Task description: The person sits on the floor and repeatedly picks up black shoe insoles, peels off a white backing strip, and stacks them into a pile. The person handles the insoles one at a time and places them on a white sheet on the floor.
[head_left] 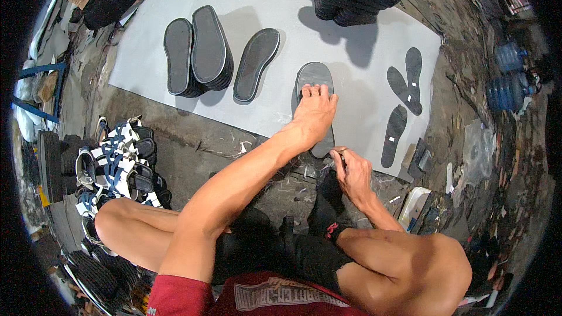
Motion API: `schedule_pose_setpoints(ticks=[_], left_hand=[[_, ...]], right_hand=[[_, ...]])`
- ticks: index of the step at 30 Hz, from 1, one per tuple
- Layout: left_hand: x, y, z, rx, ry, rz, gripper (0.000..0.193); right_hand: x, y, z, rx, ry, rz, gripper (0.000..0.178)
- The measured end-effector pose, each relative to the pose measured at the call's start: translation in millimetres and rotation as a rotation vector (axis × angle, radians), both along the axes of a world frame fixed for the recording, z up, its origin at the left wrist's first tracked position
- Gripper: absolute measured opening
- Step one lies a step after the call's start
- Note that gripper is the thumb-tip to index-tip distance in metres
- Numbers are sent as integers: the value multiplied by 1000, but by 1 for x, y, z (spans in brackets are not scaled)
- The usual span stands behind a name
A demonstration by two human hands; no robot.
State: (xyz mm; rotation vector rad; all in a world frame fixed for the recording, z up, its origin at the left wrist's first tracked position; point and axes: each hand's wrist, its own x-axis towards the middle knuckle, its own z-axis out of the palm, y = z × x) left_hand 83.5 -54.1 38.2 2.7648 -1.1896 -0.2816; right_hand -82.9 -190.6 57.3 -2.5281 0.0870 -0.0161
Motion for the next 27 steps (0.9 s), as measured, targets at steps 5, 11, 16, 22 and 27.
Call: schedule_pose_setpoints(ticks=[5, 11, 16, 22, 27], left_hand=[[-12, 26, -7, -217, 161, 29, 99], [-27, 49, -21, -410, 251, 193, 104], [-98, 22, -25, -859, 279, 502, 144], [-138, -7, -67, -1100, 398, 796, 136], [-122, 13, -44, -994, 219, 784, 118]], right_hand=[[8, -12, -7, 78, -47, -88, 16], [27, -34, -20, 454, -99, -271, 34], [39, -31, -52, 295, -36, -220, 47], [58, 28, -38, 115, 21, -123, 79], [69, 12, -17, 180, -84, -271, 70]])
